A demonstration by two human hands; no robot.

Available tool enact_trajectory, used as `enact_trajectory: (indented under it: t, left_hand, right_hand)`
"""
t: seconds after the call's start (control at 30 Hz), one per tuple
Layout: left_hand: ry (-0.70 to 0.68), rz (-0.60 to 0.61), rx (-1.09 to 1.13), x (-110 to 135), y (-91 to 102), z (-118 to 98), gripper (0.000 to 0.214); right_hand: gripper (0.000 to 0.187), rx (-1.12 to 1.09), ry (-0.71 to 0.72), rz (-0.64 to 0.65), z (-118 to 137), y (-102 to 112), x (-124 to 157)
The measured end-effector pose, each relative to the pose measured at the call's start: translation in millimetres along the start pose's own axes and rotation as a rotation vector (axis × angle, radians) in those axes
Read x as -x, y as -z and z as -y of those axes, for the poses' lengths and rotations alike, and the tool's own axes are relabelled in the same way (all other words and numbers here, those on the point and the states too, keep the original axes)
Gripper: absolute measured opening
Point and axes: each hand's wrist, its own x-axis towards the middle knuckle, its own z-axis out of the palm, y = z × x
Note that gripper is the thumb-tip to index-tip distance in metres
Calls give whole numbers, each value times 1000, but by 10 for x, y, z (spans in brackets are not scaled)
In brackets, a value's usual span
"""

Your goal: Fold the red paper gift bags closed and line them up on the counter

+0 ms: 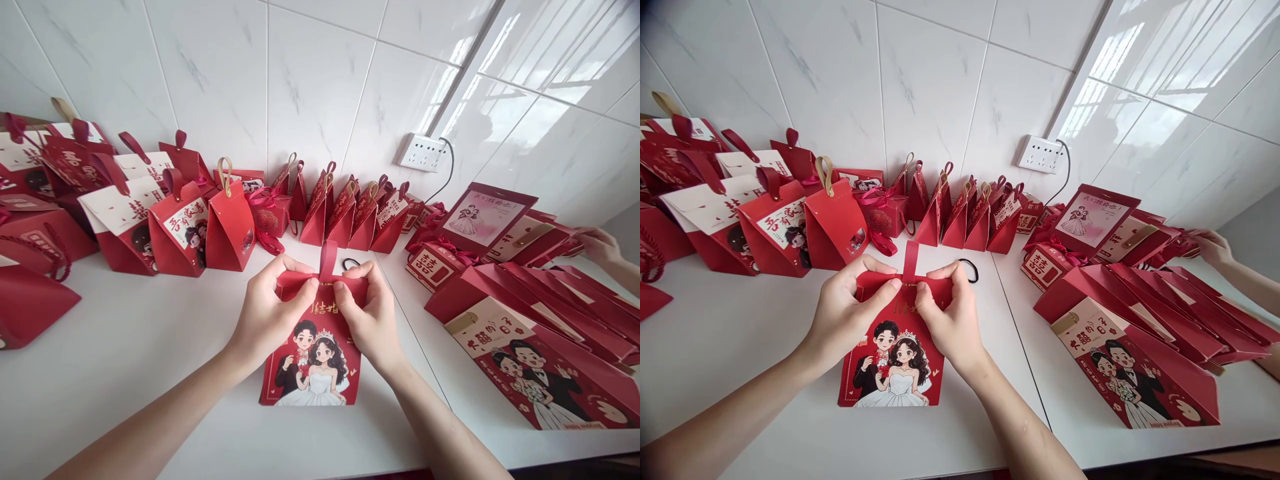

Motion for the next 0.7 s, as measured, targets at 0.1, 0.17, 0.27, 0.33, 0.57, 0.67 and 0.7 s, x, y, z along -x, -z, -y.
enact_trajectory:
  t: [0.1, 0.17, 0.27, 0.33, 0.57, 0.67, 0.7]
  left_hand:
    - [-5, -1, 1, 4, -1, 13, 12]
    - [-8, -2, 4, 5, -4, 20, 11]
    - [-3, -1, 10, 6, -6, 21, 12]
    - [4, 7, 18, 8, -4, 17, 12]
    - [8, 14, 30, 10, 5, 25, 9]
    - [-3, 7, 24, 9, 3, 24, 9]
    - [-6, 5, 23, 8, 2, 21, 9]
  right_hand:
    - [12, 2, 1, 0, 4, -1, -2]
    - [12, 6, 7, 0, 5, 1, -5]
    - [12, 6, 12, -4, 0, 3, -7]
    - [12, -4, 9, -1, -10, 2, -5]
    - [15, -36, -2, -3, -52, -4, 4]
    - [16, -39, -11, -1, -45, -2, 3]
    - [16, -42, -16, 4, -39, -2, 3]
